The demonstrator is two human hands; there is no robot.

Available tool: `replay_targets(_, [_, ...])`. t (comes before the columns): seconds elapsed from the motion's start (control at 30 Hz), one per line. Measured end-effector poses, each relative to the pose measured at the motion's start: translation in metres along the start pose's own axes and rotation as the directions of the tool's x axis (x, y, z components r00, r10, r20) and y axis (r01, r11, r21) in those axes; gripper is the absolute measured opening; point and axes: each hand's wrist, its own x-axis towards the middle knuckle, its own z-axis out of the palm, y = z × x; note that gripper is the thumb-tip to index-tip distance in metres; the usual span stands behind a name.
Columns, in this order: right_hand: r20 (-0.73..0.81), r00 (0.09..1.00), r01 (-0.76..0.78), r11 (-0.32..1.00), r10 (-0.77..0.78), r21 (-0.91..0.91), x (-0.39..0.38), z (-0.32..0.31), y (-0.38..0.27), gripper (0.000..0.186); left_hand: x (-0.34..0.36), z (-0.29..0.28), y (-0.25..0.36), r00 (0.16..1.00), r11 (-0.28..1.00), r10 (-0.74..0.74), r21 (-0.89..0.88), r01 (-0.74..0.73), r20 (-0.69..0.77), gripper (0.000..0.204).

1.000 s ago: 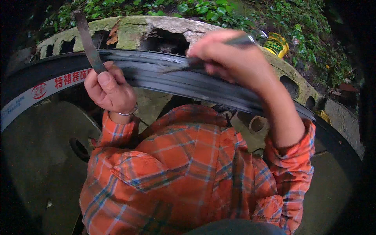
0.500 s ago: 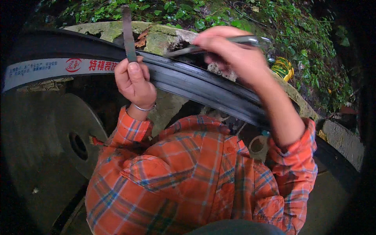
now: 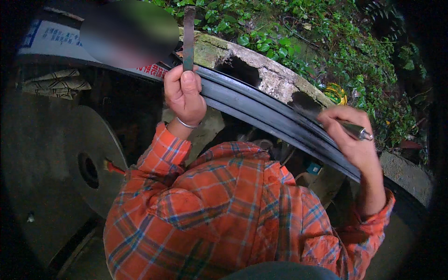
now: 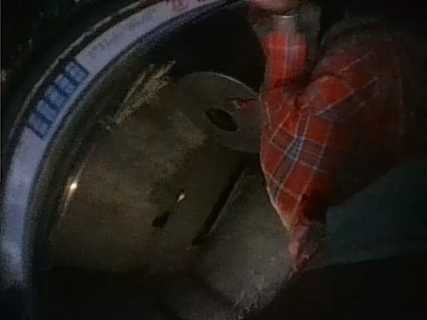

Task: The person uses a screwdriver to secure a long metal window frame to a concrete wall. They repeatedly position the frame, align it with the wall, and drive screws into pre-drilled holes to fasten it in place.

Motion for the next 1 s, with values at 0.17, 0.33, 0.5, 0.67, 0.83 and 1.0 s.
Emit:
replay_targets(0.17, [-0.216, 0.776, 0.613, 0.789, -0.593, 0.035, 0.073, 0.081, -0.014, 0.008, 0.000, -0.002, -0.006, 0.998, 1.000, -0.011, -0.003, 0.011, -0.056, 0.016])
replay_targets(0.33, [-0.117, 0.671, 0.738, 0.675, -0.733, 0.006, 0.114, 0.119, -0.013, 0.011, -0.003, -0.001, -0.009, 0.993, 0.997, 0.032, -0.067, -0.040, -0.117, 0.015])
replay_targets(0.5, [0.021, 0.688, 0.724, 0.686, -0.725, -0.073, 0.113, 0.119, -0.020, 0.011, -0.003, -0.005, -0.009, 0.993, 0.994, 0.038, -0.096, -0.049, -0.113, 0.016])
replay_targets(0.67, [-0.094, 0.626, 0.745, 0.629, -0.774, -0.224, 0.107, 0.129, -0.027, 0.011, -0.003, -0.003, -0.009, 0.993, 0.993, 0.066, -0.090, -0.075, -0.095, 0.016])
replay_targets(0.83, [0.080, 0.766, 0.641, 0.746, -0.638, -0.180, 0.103, 0.121, -0.022, 0.008, -0.002, -0.004, -0.013, 0.994, 0.995, 0.032, -0.087, -0.042, -0.108, 0.015])
replay_targets(1.0, [0.022, 0.779, 0.610, 0.749, -0.627, -0.260, 0.070, 0.103, -0.006, 0.006, 0.001, 0.000, -0.009, 0.990, 0.997, 0.042, -0.063, -0.051, -0.137, 0.015])
